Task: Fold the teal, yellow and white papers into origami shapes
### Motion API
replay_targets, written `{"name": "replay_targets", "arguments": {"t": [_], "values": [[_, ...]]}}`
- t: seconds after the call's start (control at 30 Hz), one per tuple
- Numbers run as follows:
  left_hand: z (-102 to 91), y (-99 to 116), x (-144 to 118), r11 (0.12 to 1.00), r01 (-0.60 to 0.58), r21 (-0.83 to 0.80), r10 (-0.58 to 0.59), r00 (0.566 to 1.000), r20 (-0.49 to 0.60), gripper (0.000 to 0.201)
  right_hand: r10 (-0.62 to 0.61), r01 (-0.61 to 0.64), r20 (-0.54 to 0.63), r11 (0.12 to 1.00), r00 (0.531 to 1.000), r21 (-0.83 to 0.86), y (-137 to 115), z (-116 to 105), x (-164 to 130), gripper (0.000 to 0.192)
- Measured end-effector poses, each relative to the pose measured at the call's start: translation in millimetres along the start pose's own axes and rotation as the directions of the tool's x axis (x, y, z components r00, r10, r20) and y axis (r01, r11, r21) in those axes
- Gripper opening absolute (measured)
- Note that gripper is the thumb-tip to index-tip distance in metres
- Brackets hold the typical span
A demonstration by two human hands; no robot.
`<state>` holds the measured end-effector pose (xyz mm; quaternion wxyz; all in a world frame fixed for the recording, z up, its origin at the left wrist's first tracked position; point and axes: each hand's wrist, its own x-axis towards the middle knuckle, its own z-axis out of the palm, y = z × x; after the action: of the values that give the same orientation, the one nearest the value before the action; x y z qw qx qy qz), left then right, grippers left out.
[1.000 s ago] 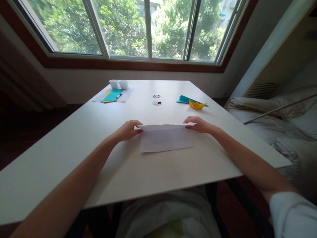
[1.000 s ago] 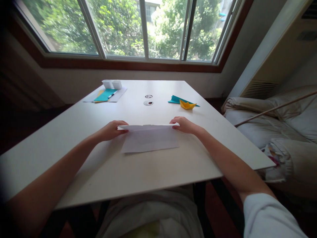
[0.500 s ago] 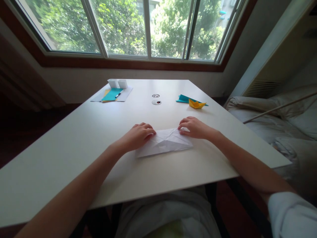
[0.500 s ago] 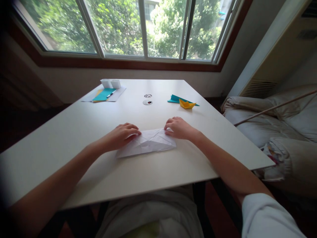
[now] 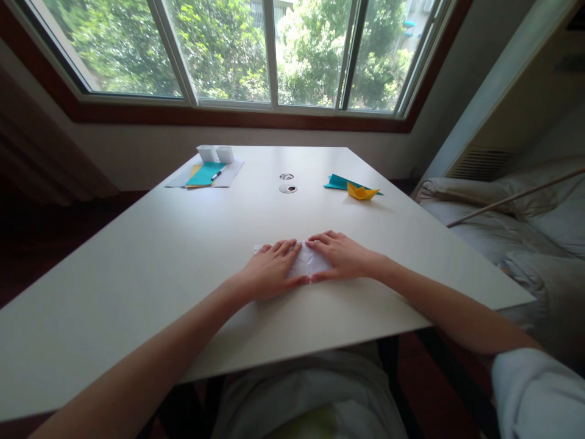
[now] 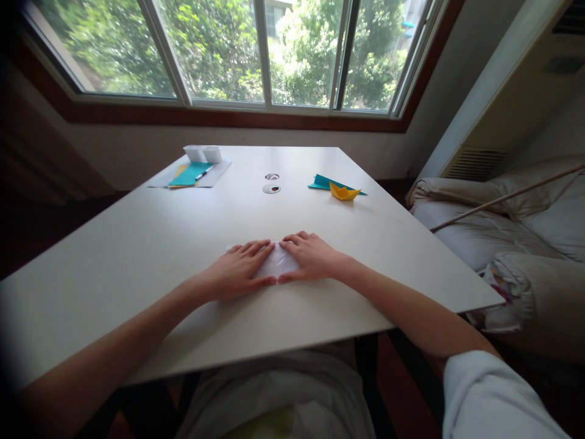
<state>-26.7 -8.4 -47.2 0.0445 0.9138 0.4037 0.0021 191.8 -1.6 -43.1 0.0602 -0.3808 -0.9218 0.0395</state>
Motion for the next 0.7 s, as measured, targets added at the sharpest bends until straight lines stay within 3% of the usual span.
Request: {"name": "replay_targets", "arguments": {"t": [0.13,0.37,0.7], "values": [[2.4,-0.2,0.8,0.998,0.012,-0.057,-0.005,0.993,0.121,0.084,0.029,-0.029,0.044,0.999,0.999,0.014,0.0,1.0,1.2,0.093],[-6.7,-8.6,2.1,0.997,0.021,-0.069,-0.006,0.979,0.203,0.093,0.095,-0.093,0.123,0.995,0.988,-0.024,-1.0,-8.3,-1.4,0.098],[-32.0,-26.0,-12.7,0.992,0.122,0.003,-0.113,0.905,0.41,0.104,0.261,-0.247,0.322,0.965,0.91,-0.083,12.7,-24.5,-18.2,0.111]]}}
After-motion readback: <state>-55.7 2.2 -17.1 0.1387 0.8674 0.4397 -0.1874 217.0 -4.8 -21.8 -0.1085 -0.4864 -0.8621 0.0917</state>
